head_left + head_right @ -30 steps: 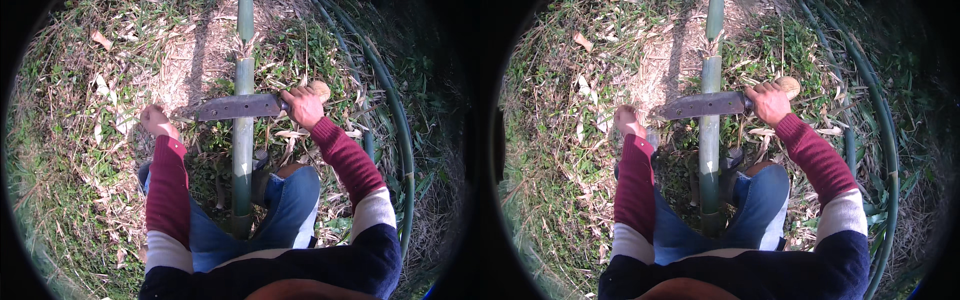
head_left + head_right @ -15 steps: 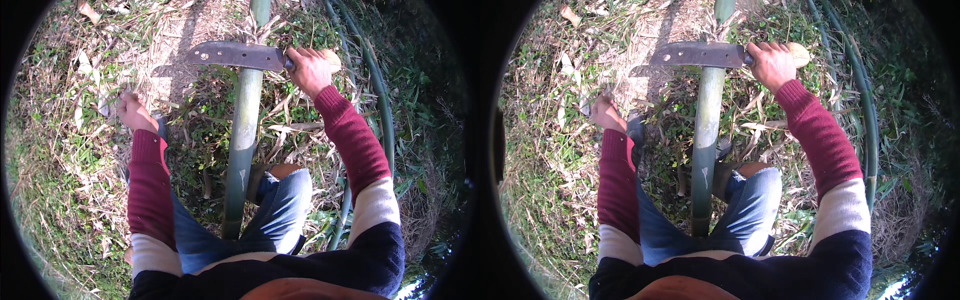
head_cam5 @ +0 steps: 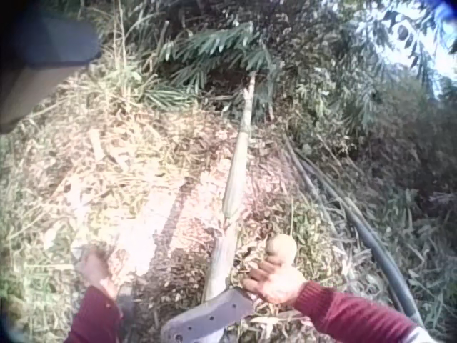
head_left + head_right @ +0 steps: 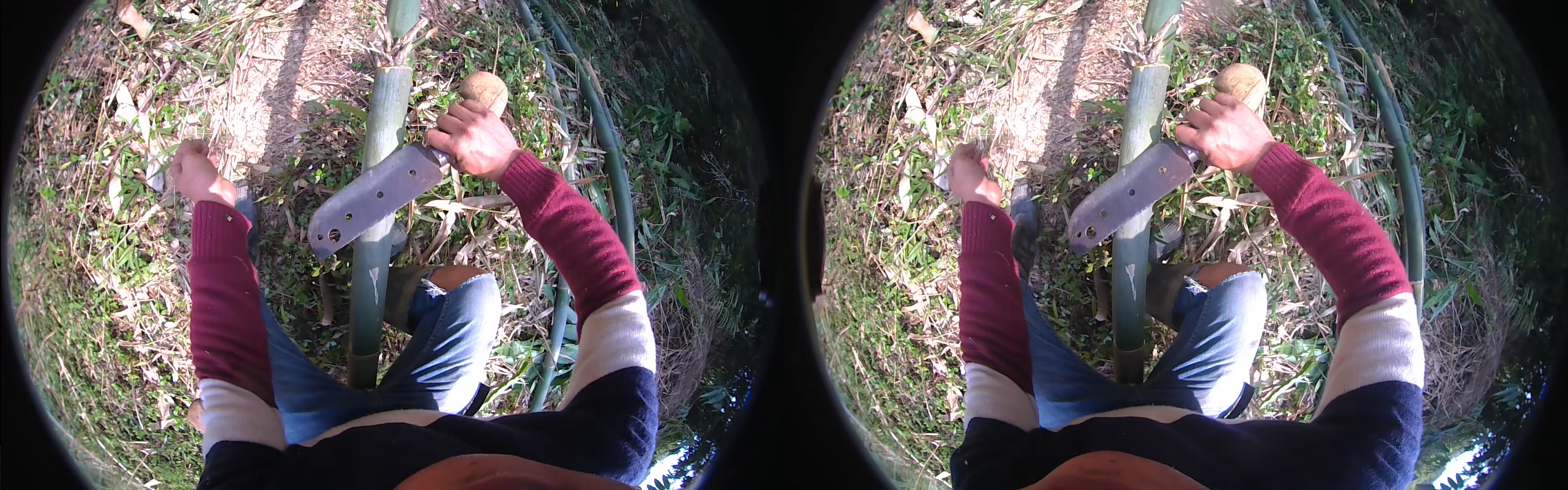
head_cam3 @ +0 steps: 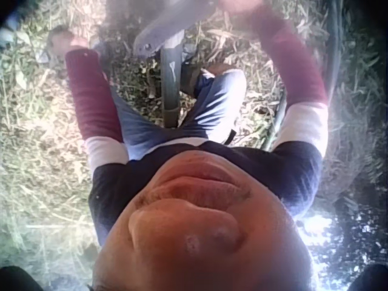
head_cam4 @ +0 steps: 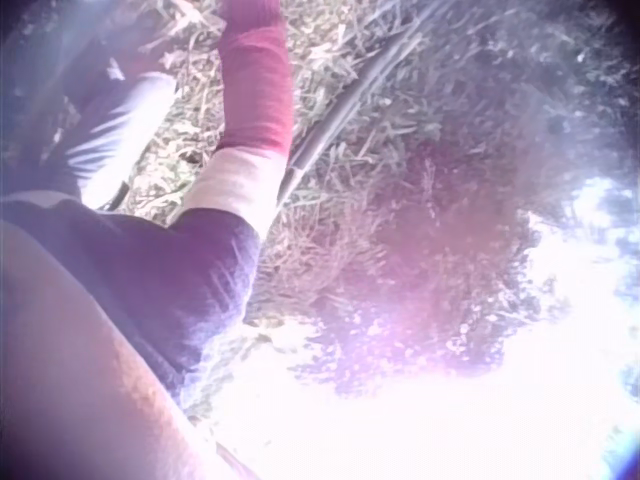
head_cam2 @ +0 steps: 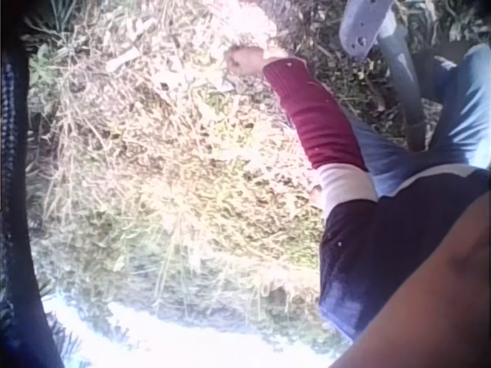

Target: The person uses a large machete to chop a long bamboo pole into smaller sections. They hold the pole steady with one hand while striking it with the machete in the other hand, creating a pile of cut bamboo pieces on the ground.

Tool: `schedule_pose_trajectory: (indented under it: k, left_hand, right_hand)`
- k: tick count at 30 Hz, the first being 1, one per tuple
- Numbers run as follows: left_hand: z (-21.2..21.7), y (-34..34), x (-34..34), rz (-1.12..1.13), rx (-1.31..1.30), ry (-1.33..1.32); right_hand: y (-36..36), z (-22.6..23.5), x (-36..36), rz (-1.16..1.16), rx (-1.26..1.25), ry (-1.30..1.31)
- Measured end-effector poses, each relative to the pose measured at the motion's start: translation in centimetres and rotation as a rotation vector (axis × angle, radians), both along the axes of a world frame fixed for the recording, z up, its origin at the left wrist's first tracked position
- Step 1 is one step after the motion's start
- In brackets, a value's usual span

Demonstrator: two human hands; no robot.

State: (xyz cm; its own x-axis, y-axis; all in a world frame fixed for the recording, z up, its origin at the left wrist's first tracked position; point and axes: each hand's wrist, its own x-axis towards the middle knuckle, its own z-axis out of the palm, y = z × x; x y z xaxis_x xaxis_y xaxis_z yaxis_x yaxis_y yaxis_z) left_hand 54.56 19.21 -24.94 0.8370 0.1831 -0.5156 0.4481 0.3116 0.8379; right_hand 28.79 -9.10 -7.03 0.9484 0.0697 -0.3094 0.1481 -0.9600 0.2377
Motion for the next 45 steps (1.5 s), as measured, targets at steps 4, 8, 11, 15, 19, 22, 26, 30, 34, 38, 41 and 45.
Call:
schedule_pose_trajectory:
  k: [4,8,11,15,19,22,26,30,34,38,41,45]
  left_hand:
    - [-0.8,0.5,-0.3,-0.054,-0.035,0.000]
    - [-1.5,0.8,0.1,-0.060,-0.031,-0.005]
    - [-2.2,1.5,0.4,-0.101,-0.013,-0.033]
    - [-1.5,1.2,0.7,-0.024,-0.008,-0.003]
    - [-1.6,0.2,0.0,-0.029,-0.021,-0.001]
    - [-2.0,0.2,0.3,-0.012,-0.041,-0.026]
    - [-1.1,-0.5,-0.3,0.014,-0.044,-0.035]
    - [-0.9,-1.1,-0.9,0.037,-0.058,-0.079]
    - [-3.0,-0.3,0.0,-0.013,-0.084,-0.075]
    - [-2.5,-1.3,-0.4,-0.056,-0.053,-0.081]
    - [-1.3,-1.6,-0.9,-0.083,-0.040,-0.038]
    - [-1.8,-0.9,-0.2,-0.119,0.077,-0.012]
  right_hand:
    - [-2.6,0.1,2.4,-0.558,-0.073,-0.183]
    - [-0.3,-1.9,0.9,0.034,0.030,-0.122]
    - [-2.7,-0.7,2.2,0.008,-0.079,-0.110]
    - [-2.2,0.0,3.0,-0.366,-0.162,-0.137]
    - [-1.2,0.4,2.2,0.030,-0.133,-0.032]
    - [-3.6,2.2,5.3,-0.508,-0.180,-0.036]
    - [-0.8,1.2,2.6,-0.210,-0.101,0.015]
    - [-3.3,1.6,3.2,-0.203,-0.256,-0.014]
    - [-1.9,0.6,2.1,-0.367,-0.112,-0.134]
    - [-0.7,-0.4,1.5,0.116,0.003,-0.036]
    - [-5.1,0.1,3.9,-0.495,-0.074,-0.145]
    - [-1.9,-0.8,2.2,-0.156,0.063,-0.113]
